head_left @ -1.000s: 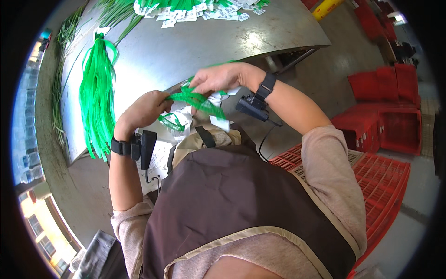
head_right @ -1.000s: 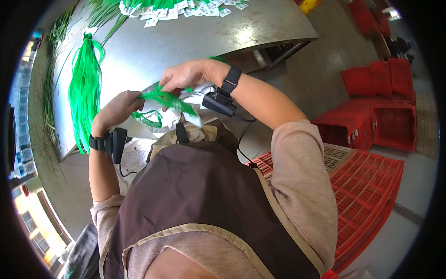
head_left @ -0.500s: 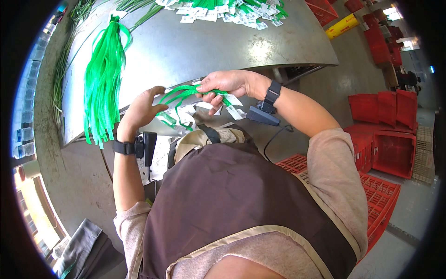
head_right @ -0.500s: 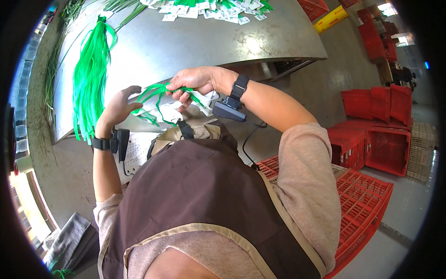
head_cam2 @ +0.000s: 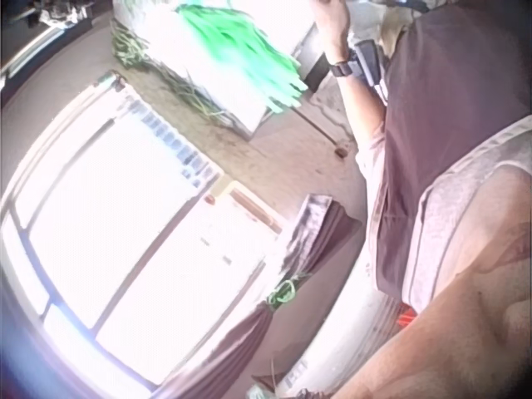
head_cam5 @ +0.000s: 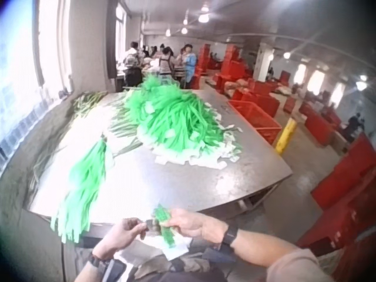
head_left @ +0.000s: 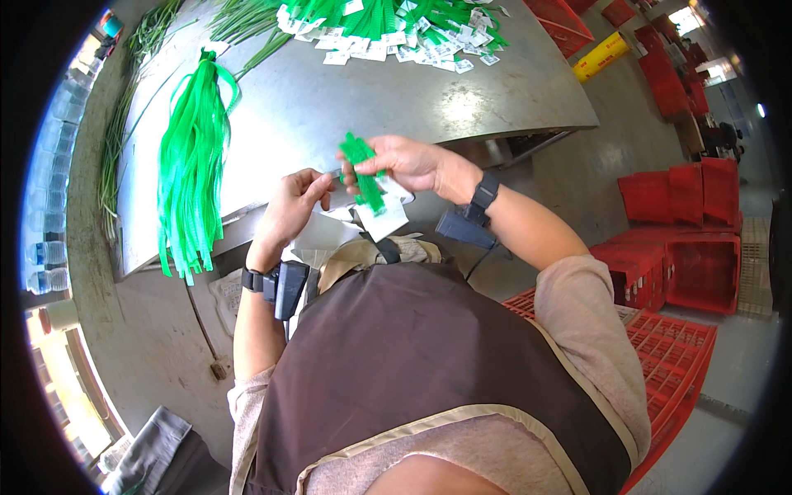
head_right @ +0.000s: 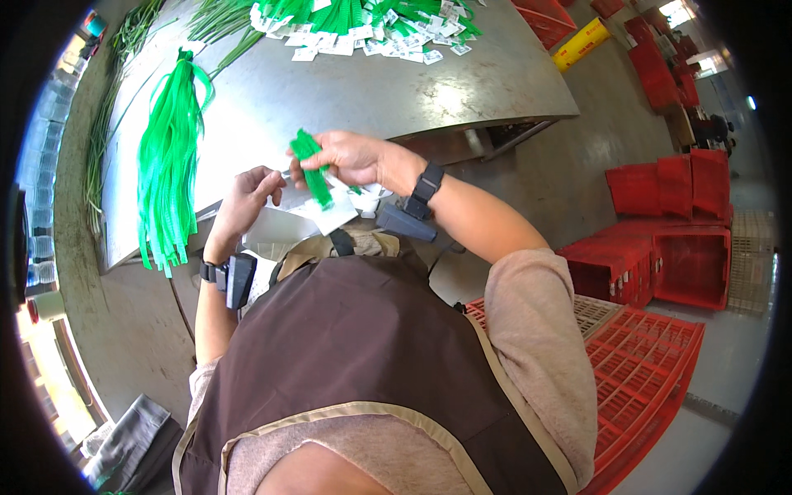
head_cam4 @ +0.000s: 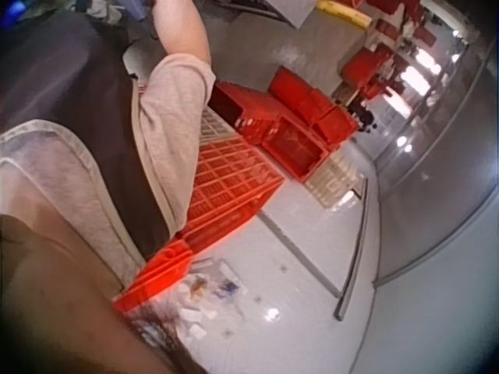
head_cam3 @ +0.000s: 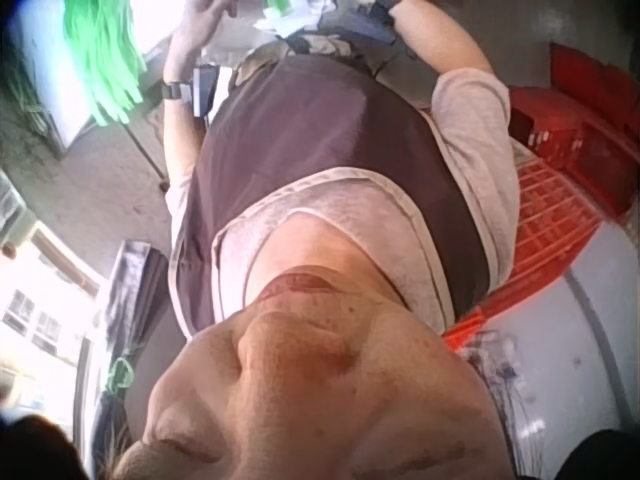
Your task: The person repeatedly picks small white tags and green cords from a metal table, then attaches each tag to a cord by hand. The person occasionally gathers and repositions the cords and tags on the table while continuing the attachment process.
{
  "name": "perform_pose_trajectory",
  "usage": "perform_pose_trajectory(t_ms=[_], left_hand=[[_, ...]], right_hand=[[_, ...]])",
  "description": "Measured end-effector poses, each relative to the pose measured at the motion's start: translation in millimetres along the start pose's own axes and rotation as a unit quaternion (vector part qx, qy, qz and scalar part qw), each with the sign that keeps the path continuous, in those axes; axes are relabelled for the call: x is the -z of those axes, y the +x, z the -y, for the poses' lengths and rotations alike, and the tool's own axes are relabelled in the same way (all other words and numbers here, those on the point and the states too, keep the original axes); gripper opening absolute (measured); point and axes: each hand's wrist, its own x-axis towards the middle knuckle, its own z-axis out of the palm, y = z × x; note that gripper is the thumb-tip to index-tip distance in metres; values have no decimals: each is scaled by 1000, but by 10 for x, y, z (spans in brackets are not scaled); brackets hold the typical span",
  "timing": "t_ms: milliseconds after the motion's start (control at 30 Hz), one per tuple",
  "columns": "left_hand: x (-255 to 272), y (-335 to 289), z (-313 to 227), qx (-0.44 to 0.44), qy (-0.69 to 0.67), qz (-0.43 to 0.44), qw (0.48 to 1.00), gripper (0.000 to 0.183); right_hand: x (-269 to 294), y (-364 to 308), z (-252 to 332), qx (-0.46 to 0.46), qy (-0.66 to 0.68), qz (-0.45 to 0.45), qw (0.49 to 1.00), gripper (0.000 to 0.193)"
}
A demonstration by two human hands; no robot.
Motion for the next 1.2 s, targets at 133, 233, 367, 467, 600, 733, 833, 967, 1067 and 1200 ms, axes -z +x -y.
perform_pose_trajectory(t_ms=[133, 233, 367, 467, 600, 733, 833, 967, 1067, 1200], left_hand=[[-40, -27, 50, -132, 4, -43, 990, 44], [-42, -102, -54, -143, 131, 9, 981, 53], [-52, -22, -163, -71, 121, 59, 988, 30], [-101, 115, -144, 16, -81, 119, 989, 42], [-199, 415, -124, 64, -107, 157, 980, 37], [-214, 628, -190, 56, -257, 225, 938, 28], [-144, 693, -329, 96, -290, 169, 937, 23], [-133, 678, -531, 81, -340, 215, 912, 22], [-175, 697, -627, 94, -298, 172, 934, 21], [-237, 749, -675, 101, -262, 130, 951, 19]], right_hand=[[-57, -124, -293, -76, 1, 24, 997, 17], [-107, -167, -373, -89, -50, -18, 995, 13], [-148, -184, -236, 7, -102, -118, 988, 16], [-208, -191, -157, 26, -215, -146, 965, 16], [-294, -247, -288, 99, -512, -128, 844, 13], [-228, -390, -513, 65, -633, -101, 765, 18], [-88, -566, -612, 56, -683, -85, 724, 16], [49, -738, -771, -35, -659, -201, 724, 14], [146, -819, -945, -51, -676, -179, 713, 15], [336, -866, -1206, -41, -699, -178, 691, 18]])
